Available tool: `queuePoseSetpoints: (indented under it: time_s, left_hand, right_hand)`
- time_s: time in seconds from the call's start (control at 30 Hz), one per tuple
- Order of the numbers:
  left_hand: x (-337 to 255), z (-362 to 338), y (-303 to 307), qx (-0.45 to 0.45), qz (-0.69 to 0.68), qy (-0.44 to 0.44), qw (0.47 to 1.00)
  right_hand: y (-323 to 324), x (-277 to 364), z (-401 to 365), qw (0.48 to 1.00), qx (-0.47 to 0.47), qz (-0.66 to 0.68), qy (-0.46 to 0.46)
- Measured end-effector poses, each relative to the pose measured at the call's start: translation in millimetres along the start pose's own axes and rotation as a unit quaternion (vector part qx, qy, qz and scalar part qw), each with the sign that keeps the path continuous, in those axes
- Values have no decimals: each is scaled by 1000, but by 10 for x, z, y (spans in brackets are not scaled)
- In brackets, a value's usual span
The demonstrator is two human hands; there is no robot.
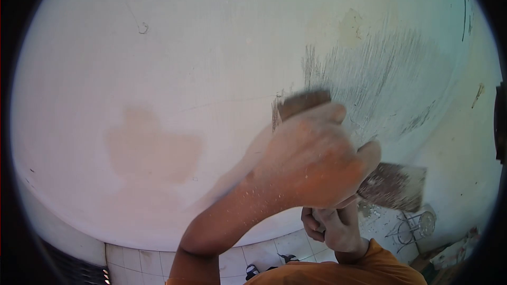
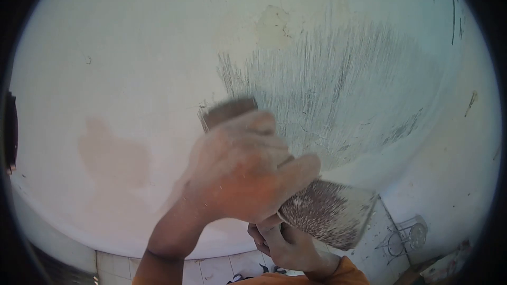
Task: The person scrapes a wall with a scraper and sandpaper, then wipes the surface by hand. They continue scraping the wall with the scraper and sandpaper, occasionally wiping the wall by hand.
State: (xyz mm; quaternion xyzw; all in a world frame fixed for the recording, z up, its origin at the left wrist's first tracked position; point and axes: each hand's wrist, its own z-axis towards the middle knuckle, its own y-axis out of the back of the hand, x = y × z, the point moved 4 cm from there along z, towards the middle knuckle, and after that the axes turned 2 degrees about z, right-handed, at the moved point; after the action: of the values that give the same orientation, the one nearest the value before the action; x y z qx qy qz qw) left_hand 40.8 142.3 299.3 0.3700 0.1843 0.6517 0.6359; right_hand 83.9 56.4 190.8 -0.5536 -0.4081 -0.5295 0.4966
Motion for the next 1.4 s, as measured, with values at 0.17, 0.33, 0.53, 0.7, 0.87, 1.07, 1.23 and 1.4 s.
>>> queuePoseSetpoints:
  time_s: [0.17,0.33,0.53,0.7,0.87,1.07,1.23,1.4]
  left_hand:
    - [-14,-36,-65,-21,-1,-20,1000]
    - [-76,-149,-198,-57,-2,-3,998]
    - [-18,4,-108,-25,10,-9,1000]
    - [-75,-163,-157,-12,42,5,999]
    - [-53,-51,-79,-29,25,-5,999]
    - [-72,-143,-118,-54,10,-48,997]
    - [-87,-151,-165,-91,-18,-44,995]
    - [-11,-109,-143,-105,-12,-60,993]
  right_hand:
    - [68,-127,37,993,-37,21,109]
    - [29,-277,4,995,-62,72,37]
    - [79,-145,103,992,-67,83,72]
    - [-36,-265,65,995,-53,82,34]
    - [15,-197,51,994,-46,102,15]
    - [33,-465,74,994,-68,-16,90]
    - [112,-657,75,992,-66,-32,104]
    - [54,-421,115,989,-77,34,120]
